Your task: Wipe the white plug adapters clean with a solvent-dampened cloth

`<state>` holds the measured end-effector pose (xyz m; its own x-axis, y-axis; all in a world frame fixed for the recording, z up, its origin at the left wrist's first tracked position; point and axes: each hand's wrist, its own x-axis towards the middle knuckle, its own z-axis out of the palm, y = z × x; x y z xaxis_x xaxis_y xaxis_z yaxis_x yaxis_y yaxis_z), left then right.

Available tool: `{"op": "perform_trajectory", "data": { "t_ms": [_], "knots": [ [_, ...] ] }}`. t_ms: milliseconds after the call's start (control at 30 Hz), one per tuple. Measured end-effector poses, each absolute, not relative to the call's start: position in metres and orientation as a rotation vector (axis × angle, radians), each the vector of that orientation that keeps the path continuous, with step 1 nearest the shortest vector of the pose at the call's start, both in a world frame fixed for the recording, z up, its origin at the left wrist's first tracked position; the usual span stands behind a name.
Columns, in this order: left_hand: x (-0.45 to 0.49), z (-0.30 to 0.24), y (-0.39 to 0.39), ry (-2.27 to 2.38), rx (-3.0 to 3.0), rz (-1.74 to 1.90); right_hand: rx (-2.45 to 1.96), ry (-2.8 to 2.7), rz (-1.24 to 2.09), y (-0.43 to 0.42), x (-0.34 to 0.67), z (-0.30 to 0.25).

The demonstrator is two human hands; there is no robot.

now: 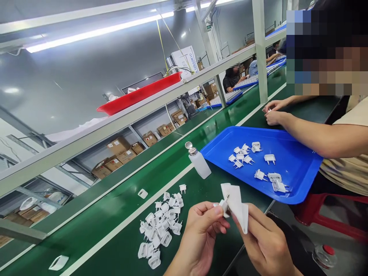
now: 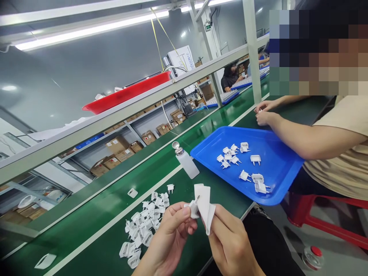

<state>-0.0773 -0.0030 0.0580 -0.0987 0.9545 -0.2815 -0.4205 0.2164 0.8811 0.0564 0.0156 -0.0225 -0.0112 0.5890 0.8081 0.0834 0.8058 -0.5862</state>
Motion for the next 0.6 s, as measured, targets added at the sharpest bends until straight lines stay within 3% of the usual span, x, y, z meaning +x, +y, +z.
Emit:
{"op": "perform_trajectory", "data": {
  "t_ms": [100, 267, 333, 600],
  "knots": [
    [-0.078, 0.056, -0.003, 1.101, 0.615, 1.303, -0.57, -1.502, 0.585, 0.013, 0.057, -0.017],
    [-0.078, 0.053, 0.0, 1.044, 0.459, 1.322, -0.545, -0.993, 1.309, 0.005, 0.046, -0.013],
    [-0.077, 0.052, 0.001, 1.037, 0.378, 1.311, -0.515, -0.83, 1.442, 0.004, 0.041, -0.014],
    [-0.074, 0.059, -0.004, 1.008, 0.591, 1.33, -0.418, -1.488, 0.756, 0.005, 0.061, -0.008]
  ]
}}
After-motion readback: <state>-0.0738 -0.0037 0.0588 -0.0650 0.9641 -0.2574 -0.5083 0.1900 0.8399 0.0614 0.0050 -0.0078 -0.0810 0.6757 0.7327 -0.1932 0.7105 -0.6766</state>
